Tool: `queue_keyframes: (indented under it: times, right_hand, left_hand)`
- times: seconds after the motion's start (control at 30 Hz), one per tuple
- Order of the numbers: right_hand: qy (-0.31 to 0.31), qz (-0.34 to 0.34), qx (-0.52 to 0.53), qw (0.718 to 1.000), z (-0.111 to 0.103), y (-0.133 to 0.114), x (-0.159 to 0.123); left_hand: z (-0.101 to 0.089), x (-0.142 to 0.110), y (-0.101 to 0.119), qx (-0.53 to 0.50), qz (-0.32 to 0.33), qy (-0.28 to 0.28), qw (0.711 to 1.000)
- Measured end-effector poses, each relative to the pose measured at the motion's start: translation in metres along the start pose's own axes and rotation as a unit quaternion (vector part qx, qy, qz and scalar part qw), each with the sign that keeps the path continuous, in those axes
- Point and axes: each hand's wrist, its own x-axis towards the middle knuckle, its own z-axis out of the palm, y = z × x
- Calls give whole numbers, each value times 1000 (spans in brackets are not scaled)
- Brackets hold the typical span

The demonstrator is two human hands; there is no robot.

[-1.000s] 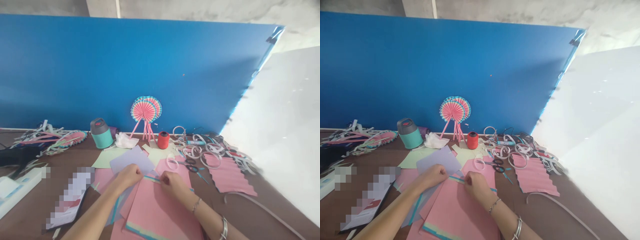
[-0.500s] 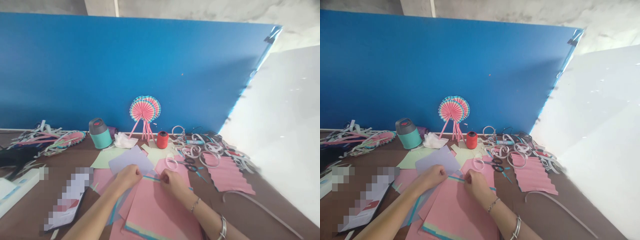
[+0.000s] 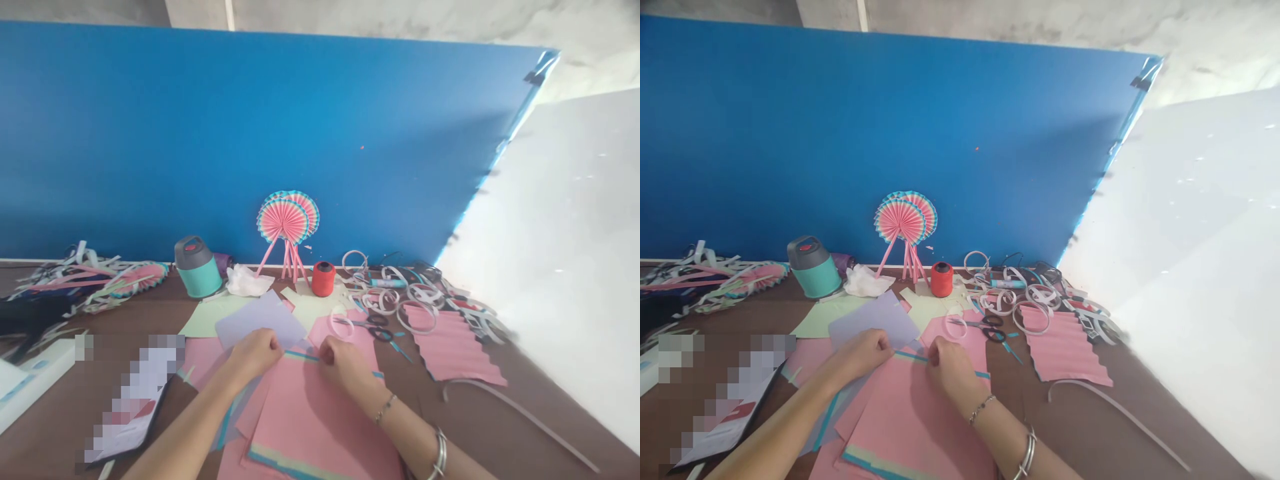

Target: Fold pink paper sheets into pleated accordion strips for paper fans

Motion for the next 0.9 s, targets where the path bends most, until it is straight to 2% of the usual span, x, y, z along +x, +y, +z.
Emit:
queue_keyframes:
  times: [0.23,0.37,0.53,0.73,0.83,0.9]
  right_hand:
    - [-10,-21,-80,997,-7,-7,-9]
    - [-5,-26,-85,996,-17,-7,-13]
    - [-5,9,-116,993,-27,3,-10]
    - [41,19,-211,976,-29,16,-8]
    - [41,22,-220,974,-28,16,-6]
    - [40,29,-219,974,-27,15,-6]
  left_hand:
    - [2,2,-3,17,-8,15,1000]
    - [1,3,-3,30,-11,13,999]
    - [1,4,-6,25,-8,5,1000]
    - [-2,11,-19,29,-11,1,1000]
    - [-2,7,-10,17,4,50,999]
    - [4,-2,2,-12,76,100,992]
